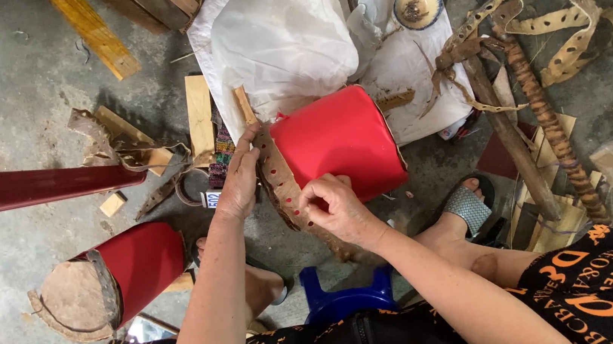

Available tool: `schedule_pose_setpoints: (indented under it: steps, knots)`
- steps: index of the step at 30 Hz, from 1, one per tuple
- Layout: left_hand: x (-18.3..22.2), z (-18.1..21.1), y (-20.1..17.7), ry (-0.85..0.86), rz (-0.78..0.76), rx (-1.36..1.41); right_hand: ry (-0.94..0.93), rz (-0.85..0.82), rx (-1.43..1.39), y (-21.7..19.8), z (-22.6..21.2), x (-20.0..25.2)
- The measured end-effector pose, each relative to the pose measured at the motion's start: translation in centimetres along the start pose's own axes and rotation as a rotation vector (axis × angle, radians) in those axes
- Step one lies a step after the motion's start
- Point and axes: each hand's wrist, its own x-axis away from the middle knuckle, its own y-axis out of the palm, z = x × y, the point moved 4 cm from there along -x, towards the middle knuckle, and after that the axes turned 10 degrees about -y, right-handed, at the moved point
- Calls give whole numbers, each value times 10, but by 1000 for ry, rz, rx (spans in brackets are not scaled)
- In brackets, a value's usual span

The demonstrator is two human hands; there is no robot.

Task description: Applying adhesive to the edges of a drum shell and pressing down the material to finish the edges.

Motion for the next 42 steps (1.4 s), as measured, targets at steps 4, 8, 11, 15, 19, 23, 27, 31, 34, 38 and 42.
schedule_pose_setpoints:
  steps: [4, 8, 11, 15, 19, 23, 27, 31, 34, 38, 42]
  knots:
    - [-4, -8, -2, 16, 10, -29, -56, -19, 92, 2, -2, 1]
    - [1, 1, 3, -32, 22, 56, -69, -32, 101, 2, -5, 0]
    - [5, 8, 3, -45, -11, 18, -97, -40, 145, 7, 1, 2]
    - [5, 12, 4, -64, -23, -55, -166, -40, 281, 14, 8, 5]
    - [8, 19, 6, -61, -24, -112, -206, -54, 342, 16, 11, 6]
    - [11, 24, 8, -68, -22, -185, -232, -60, 385, 13, 5, 5]
    - [13, 29, 9, -99, -1, -212, -285, -35, 381, 9, -1, 4]
    - [1, 20, 4, -87, -1, -350, -387, 167, 350, -8, 2, -4]
    - [4, 23, 6, -76, 14, -348, -241, 414, 202, -74, -12, -24]
    - [11, 28, 12, -102, -6, -264, 36, 678, -34, -173, 82, -17]
    - [14, 31, 17, -99, -16, -281, 331, 1056, 165, -224, 217, 59]
